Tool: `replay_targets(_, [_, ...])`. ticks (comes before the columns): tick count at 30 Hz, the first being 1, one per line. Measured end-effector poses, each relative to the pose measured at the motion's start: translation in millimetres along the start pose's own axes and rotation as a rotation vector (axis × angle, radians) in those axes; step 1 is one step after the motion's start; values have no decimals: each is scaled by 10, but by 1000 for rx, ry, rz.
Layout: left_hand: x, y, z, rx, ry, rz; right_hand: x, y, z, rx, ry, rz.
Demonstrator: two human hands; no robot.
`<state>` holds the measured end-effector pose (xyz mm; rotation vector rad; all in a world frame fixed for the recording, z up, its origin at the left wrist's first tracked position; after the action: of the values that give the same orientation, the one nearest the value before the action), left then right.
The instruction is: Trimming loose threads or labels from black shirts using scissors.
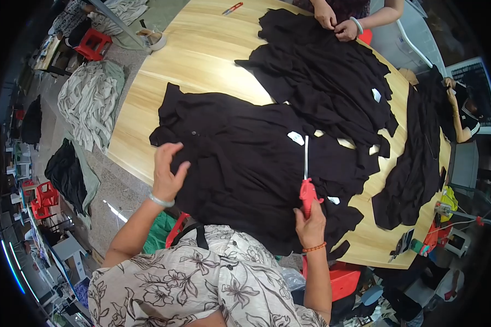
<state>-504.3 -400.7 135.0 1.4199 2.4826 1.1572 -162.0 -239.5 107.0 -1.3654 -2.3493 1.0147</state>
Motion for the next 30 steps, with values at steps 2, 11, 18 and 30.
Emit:
replay_targets(2, [-270, 62, 136, -52, -198, 68, -74, -135, 76, 93, -67, 27])
replay_targets(11, [-685, -153, 629, -262, -226, -358, -481, -83, 544, -198, -164, -162])
replay_targets(18, [-79, 191, 232, -946, -177, -440, -247, -211, -32, 11, -32, -162])
replay_targets(30, [203, 139, 828, -772, -164, -365, 291, -29, -389, -88, 226, 20])
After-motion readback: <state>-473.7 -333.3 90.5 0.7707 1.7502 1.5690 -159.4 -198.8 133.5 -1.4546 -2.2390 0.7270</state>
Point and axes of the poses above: each hand's wrist, its own x-axis towards the middle knuckle, its own z-axis out of the palm, y = z × x, the point moved 4 cm from there along x, towards the middle knuckle
